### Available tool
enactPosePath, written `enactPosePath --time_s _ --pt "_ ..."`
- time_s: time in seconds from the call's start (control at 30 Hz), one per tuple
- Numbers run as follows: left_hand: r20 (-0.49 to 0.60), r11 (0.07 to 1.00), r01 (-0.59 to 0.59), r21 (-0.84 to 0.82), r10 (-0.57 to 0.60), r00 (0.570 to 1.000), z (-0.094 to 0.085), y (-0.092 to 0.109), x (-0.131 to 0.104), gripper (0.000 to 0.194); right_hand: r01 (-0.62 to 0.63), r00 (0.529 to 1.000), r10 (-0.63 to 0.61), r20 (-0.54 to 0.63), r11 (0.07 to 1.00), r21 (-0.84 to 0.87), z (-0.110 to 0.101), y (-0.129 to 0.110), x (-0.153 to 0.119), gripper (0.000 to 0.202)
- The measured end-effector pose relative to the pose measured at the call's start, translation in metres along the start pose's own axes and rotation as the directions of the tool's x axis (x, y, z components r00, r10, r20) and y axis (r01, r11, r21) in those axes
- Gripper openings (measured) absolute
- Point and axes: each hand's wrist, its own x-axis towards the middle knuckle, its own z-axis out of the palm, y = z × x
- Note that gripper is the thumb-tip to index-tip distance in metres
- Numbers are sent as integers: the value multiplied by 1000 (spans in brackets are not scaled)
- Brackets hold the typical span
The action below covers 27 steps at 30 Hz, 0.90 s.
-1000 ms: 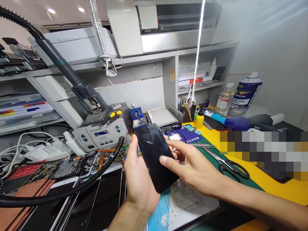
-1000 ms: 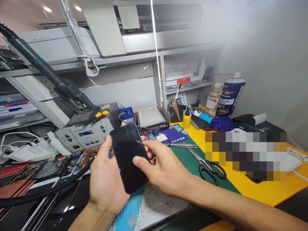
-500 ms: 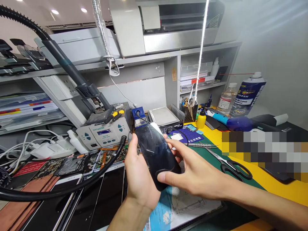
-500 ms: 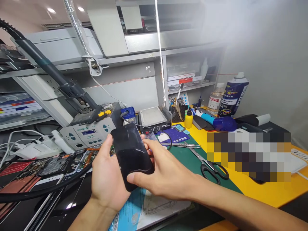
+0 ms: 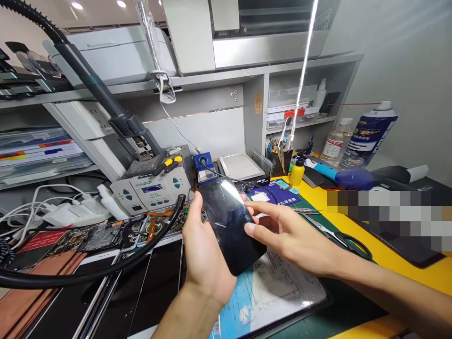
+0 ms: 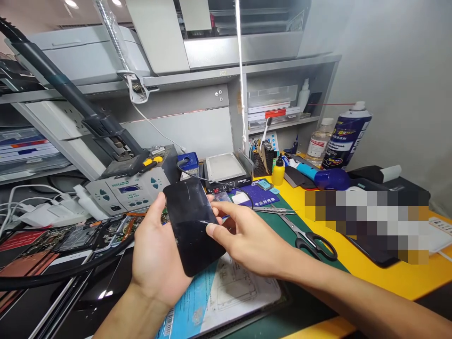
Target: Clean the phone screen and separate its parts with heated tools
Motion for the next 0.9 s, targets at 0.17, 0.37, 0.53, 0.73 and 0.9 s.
enactPosePath --time_s 0.17,0.37,0.53,0.73,0.9 --pt "-16 1000 -7 -21 7 1000 0 1 1 52 20 1000 -21 -12 998 -57 -2 2 -1 29" --pt "-8 1000 9 -18 -9 1000 -1 2 4 55 18 1000 -20 -17 997 -80 -3 3 0 34" --pt "-16 998 -23 51 23 1000 -3 3 4 59 -19 1000 20 17 999 -30 5 0 -4 43" --pt "1 998 -55 42 55 998 -7 2 4 59 -54 996 48 -72 994 -90 14 6 -10 76" --pt "49 997 -28 72 25 998 -7 6 5 66 -61 997 56 47 993 101 2 3 -5 51"
